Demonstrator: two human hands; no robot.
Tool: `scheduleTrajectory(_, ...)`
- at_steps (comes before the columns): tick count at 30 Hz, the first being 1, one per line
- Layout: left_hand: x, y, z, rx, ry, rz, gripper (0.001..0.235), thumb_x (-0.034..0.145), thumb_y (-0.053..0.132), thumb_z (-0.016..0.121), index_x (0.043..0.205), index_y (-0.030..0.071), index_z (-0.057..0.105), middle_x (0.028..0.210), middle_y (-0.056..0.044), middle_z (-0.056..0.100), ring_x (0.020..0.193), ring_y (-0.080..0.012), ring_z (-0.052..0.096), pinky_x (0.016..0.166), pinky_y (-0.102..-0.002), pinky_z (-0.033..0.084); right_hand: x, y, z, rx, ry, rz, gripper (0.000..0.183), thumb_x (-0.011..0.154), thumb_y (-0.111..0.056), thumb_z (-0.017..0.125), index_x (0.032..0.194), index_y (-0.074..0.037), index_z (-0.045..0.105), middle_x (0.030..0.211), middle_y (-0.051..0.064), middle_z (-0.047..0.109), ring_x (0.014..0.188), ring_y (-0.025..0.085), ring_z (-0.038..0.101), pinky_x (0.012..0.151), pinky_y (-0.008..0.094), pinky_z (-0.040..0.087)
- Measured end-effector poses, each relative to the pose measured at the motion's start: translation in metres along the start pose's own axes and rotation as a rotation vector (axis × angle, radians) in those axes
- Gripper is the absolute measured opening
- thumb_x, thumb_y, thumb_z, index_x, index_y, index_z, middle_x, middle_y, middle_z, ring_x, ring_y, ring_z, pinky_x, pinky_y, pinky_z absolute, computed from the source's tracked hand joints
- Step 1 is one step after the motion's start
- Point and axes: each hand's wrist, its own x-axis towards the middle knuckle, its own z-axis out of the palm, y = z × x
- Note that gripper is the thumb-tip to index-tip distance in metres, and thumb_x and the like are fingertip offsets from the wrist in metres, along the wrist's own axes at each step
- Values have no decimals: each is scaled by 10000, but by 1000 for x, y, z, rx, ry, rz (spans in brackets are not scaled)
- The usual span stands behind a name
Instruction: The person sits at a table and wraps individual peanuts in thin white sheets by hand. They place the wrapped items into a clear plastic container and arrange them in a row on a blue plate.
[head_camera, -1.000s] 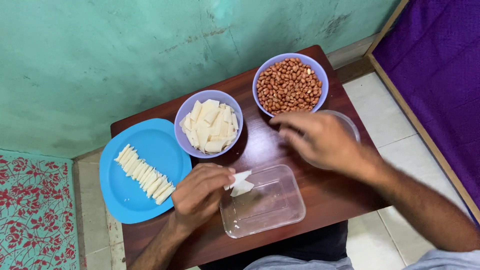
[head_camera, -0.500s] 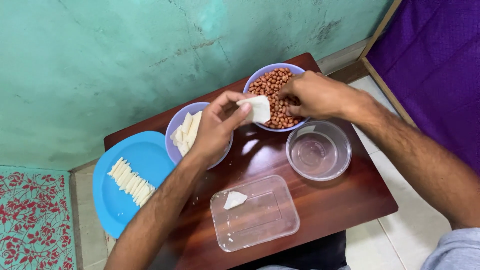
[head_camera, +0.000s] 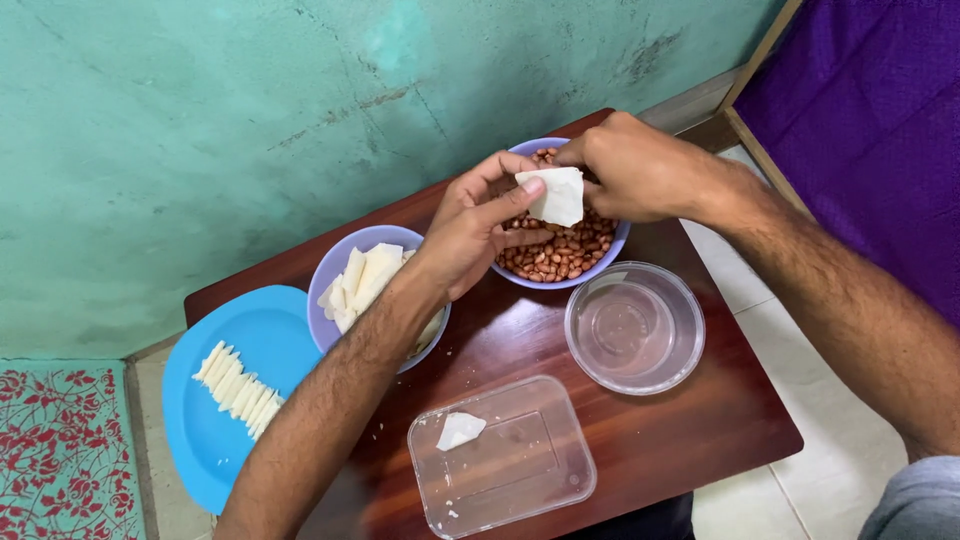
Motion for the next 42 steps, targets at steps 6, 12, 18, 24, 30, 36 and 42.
scheduleTrajectory(6, -8, 24, 8, -13, -26, 21, 207, 970, 221, 734, 1102, 89, 644, 1266, -128, 621, 1098, -266, 672, 907, -568, 637, -3, -7, -10, -14, -19, -6, 111, 905, -53, 676, 941, -27, 778, 825, 248, 761, 857, 420, 759, 698, 491, 615)
scheduleTrajectory(12, -12, 37, 6, -41, -52, 45, 202, 991, 203, 709, 1112, 67, 622, 1144, -95, 644, 1058, -225, 697, 907, -487, 665, -2, 3, -4, 6, -21, -75, 147, 882, -10, 690, 996, -8, 782, 979, 250, 769, 952, 441, 748, 757, 503, 628)
scheduleTrajectory(18, -13, 28, 9, -65, -158, 47, 172, 988, 218, 713, 1084, 94, 642, 1142, -129, 660, 1069, -270, 700, 914, -506, 660, -13, -38, -26, 88, -52, -93, 225, 879, 77, 654, 1086, 93, 739, 1084, 362, 721, 1062, 522, 695, 873, 597, 601)
scheduleTrajectory(24, 0, -16, 3, -138, -162, 98, 217, 1005, 159, 717, 1148, 36, 610, 1181, -118, 667, 1086, -201, 702, 988, -432, 614, -5, -13, -11, 38, 0, -68, 200, 860, -4, 683, 1027, -68, 773, 993, 231, 772, 968, 443, 734, 754, 533, 621)
scheduleTrajectory(30, -4, -5, -2, -47, -120, 125, 212, 1009, 191, 708, 1138, 54, 613, 1164, -92, 667, 1067, -161, 683, 997, -375, 592, -4, -10, -13, 33, 3, -4, 257, 897, 37, 646, 1093, -58, 782, 984, 272, 761, 943, 450, 742, 763, 517, 627)
scheduleTrajectory(36, -20, 21, 5, -127, -168, 140, 119, 998, 124, 709, 1081, 74, 641, 1155, -105, 677, 1121, -250, 685, 986, -421, 625, 3, 17, -3, -50, 4, -119, 328, 929, -86, 639, 1241, -136, 723, 1167, 31, 776, 1040, 243, 727, 882, 386, 549)
scheduleTrajectory(42, -26, 26, 2, -44, -86, 186, 162, 951, 136, 762, 1061, 57, 674, 1019, -83, 691, 926, -160, 677, 863, -285, 629, 2, 13, -1, -108, 9, -163, 296, 947, -138, 600, 1214, -120, 727, 1095, 58, 791, 934, 291, 742, 823, 430, 539)
